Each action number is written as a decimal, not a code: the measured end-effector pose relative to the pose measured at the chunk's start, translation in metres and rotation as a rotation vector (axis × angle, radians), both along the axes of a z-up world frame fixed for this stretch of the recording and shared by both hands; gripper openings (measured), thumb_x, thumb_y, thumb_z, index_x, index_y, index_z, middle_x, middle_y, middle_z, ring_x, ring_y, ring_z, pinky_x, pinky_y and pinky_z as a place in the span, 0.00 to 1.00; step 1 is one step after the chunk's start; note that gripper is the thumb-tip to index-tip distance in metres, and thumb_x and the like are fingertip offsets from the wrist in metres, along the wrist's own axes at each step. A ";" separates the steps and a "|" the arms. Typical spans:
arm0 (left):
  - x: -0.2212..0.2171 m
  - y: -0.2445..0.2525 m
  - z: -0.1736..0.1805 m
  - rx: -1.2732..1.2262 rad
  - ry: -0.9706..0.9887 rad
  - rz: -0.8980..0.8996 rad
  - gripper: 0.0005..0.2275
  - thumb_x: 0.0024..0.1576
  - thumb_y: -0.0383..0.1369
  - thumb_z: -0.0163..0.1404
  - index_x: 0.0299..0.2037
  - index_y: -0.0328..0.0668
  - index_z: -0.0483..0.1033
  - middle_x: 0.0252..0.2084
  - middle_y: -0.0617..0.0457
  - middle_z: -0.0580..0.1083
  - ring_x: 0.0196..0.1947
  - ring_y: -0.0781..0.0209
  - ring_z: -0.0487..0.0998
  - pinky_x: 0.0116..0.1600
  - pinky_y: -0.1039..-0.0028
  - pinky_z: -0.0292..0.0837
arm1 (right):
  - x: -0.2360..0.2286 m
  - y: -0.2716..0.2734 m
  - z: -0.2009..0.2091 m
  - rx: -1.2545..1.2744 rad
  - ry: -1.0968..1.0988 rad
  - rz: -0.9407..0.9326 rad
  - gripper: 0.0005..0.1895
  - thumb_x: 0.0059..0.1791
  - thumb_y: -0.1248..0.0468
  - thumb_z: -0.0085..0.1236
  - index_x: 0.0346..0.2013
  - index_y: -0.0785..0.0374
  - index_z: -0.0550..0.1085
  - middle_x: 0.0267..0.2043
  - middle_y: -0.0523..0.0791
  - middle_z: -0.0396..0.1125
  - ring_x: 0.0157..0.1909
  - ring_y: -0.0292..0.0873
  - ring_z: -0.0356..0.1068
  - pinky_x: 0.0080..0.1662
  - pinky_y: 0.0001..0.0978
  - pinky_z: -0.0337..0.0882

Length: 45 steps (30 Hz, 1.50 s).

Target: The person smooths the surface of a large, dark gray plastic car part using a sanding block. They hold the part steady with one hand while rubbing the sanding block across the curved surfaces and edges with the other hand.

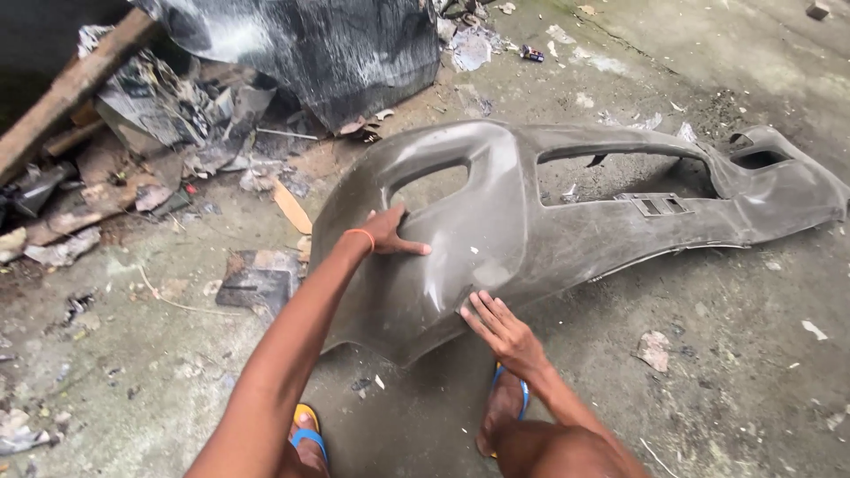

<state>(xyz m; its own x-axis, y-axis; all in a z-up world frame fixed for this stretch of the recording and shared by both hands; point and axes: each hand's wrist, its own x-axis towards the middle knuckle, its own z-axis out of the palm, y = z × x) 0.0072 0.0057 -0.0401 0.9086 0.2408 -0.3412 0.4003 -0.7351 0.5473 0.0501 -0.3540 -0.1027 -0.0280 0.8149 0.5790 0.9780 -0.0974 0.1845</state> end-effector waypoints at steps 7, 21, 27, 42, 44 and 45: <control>-0.006 0.000 -0.002 0.039 0.010 -0.102 0.53 0.31 0.65 0.68 0.65 0.48 0.58 0.71 0.47 0.65 0.73 0.49 0.60 0.78 0.44 0.35 | 0.119 -0.006 0.046 -0.174 0.490 -0.360 0.36 0.51 0.76 0.34 0.75 0.53 0.57 0.75 0.53 0.54 0.75 0.55 0.53 0.72 0.46 0.55; -0.030 -0.021 0.040 0.061 -0.018 -0.136 0.60 0.29 0.65 0.68 0.73 0.48 0.54 0.73 0.54 0.61 0.75 0.57 0.56 0.80 0.51 0.31 | 0.154 0.083 0.073 -0.461 0.309 -0.406 0.46 0.42 0.76 0.44 0.75 0.49 0.58 0.76 0.47 0.54 0.76 0.52 0.54 0.71 0.62 0.52; -0.027 -0.010 0.020 0.055 -0.043 -0.134 0.59 0.31 0.66 0.66 0.72 0.45 0.54 0.73 0.52 0.62 0.76 0.56 0.56 0.80 0.50 0.31 | 0.070 0.098 0.092 -0.540 0.276 -0.165 0.44 0.40 0.76 0.43 0.72 0.52 0.63 0.75 0.48 0.56 0.76 0.52 0.53 0.72 0.54 0.50; -0.041 -0.026 0.014 0.285 -0.196 -0.214 0.53 0.30 0.73 0.59 0.62 0.45 0.65 0.62 0.51 0.70 0.71 0.52 0.61 0.78 0.49 0.42 | 0.074 0.098 0.089 -0.510 0.320 -0.214 0.45 0.39 0.76 0.45 0.73 0.55 0.60 0.76 0.50 0.55 0.77 0.54 0.51 0.73 0.53 0.51; -0.041 -0.027 0.022 0.295 -0.192 -0.210 0.53 0.30 0.73 0.58 0.63 0.45 0.65 0.62 0.51 0.71 0.71 0.53 0.60 0.78 0.49 0.43 | 0.072 0.108 0.075 -0.512 0.275 -0.169 0.46 0.38 0.76 0.46 0.73 0.54 0.61 0.75 0.48 0.55 0.77 0.53 0.51 0.73 0.53 0.52; -0.042 -0.027 0.026 0.302 -0.180 -0.210 0.54 0.29 0.73 0.58 0.63 0.46 0.65 0.62 0.52 0.71 0.71 0.53 0.60 0.78 0.49 0.43 | 0.068 0.112 0.067 -0.517 0.238 -0.126 0.47 0.37 0.75 0.46 0.73 0.52 0.61 0.75 0.46 0.55 0.77 0.52 0.52 0.72 0.53 0.53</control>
<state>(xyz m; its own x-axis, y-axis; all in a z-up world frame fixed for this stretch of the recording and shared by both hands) -0.0343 -0.0214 -0.0140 0.9875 0.1083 -0.1144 0.1415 -0.9290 0.3420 0.1185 -0.2415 -0.0360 0.1700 0.9819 0.0832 0.9850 -0.1718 0.0160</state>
